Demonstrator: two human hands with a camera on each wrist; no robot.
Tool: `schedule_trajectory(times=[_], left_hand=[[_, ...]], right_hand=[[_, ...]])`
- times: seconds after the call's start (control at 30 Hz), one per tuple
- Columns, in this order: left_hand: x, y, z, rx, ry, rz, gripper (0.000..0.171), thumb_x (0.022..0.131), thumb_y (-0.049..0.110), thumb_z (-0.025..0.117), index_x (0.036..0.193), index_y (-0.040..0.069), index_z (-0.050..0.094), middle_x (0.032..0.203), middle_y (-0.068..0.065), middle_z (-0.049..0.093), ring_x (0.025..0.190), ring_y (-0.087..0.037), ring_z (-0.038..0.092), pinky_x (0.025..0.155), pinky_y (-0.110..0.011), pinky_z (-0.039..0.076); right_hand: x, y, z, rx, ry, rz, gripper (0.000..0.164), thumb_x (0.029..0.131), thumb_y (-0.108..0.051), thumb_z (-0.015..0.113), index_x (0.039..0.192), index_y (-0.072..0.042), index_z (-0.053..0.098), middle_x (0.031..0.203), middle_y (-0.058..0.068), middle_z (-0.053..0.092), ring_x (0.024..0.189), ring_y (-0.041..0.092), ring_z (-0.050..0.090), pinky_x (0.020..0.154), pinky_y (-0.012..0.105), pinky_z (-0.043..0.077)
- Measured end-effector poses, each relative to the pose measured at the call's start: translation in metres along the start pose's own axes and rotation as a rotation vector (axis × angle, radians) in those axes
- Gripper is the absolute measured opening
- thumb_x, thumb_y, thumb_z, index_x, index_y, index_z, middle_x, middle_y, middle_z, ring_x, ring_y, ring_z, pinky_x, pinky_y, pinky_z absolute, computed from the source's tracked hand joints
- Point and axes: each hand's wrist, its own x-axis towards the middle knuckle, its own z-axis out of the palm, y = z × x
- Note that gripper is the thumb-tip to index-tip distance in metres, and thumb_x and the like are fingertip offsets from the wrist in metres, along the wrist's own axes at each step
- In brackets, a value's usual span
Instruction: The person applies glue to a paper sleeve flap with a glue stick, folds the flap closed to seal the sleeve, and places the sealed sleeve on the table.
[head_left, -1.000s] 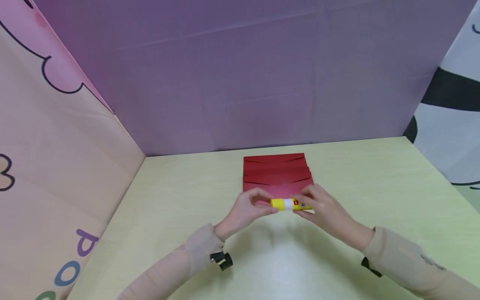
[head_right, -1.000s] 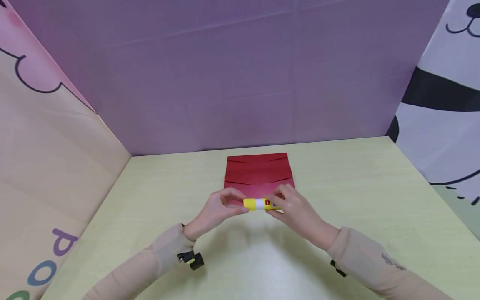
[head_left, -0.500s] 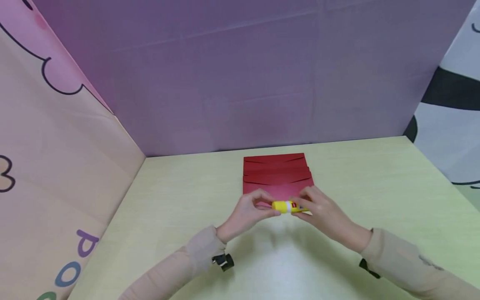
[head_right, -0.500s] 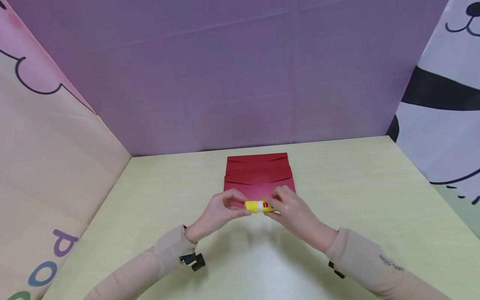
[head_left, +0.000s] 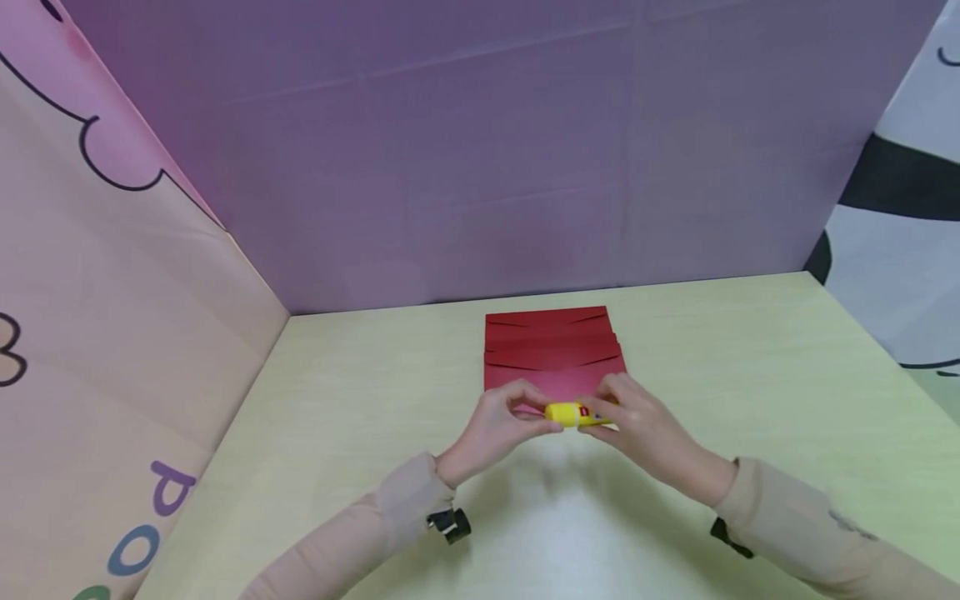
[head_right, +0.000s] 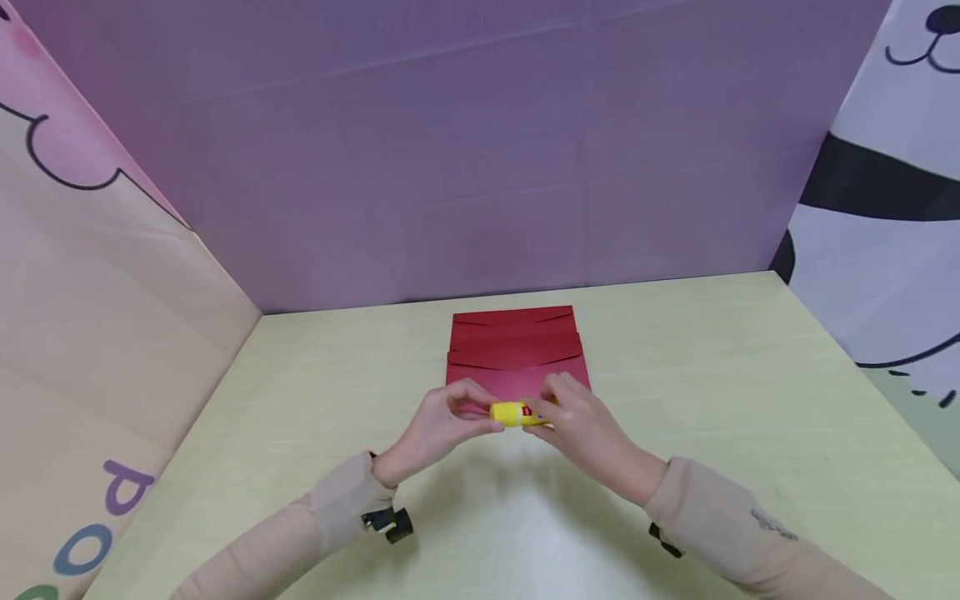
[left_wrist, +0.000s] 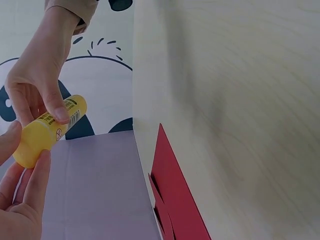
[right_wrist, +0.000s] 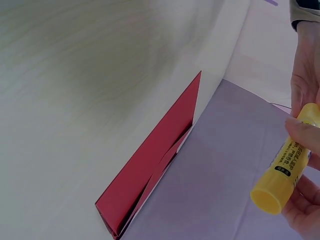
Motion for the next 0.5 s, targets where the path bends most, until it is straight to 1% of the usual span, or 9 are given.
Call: schedule_trajectory(times=[0.23,0.5], left_hand=[[0.0000,-0.0032,0.0017,0.014,0.001,0.014,0.020,0.074,0.003,0.069,0.091,-0.002,0.061,0.095,-0.012,0.061,0.086,-0.023,0.061,0.069,-0.022,0.051],[-0.0006,-0.0034,0.0017,0.024,0.008,0.017,0.020,0.073,0.003,0.070,0.091,-0.002,0.061,0.095,-0.011,0.061,0.086,-0.023,0.061,0.069,-0.022,0.051]], right_hand=[[-0.0011,-0.0005,0.0025,0.009,-0.013,0.016,0.044,0.045,-0.009,0.086,0.085,-0.002,0.069,0.076,0.002,0.044,0.071,0.011,0.042,0.055,0.016,0.044],[-0.0014,-0.0011,0.0045,0.010,-0.012,0.029,0.044,0.044,-0.009,0.086,0.083,-0.002,0.069,0.075,0.001,0.044,0.070,0.011,0.042,0.055,0.017,0.045]])
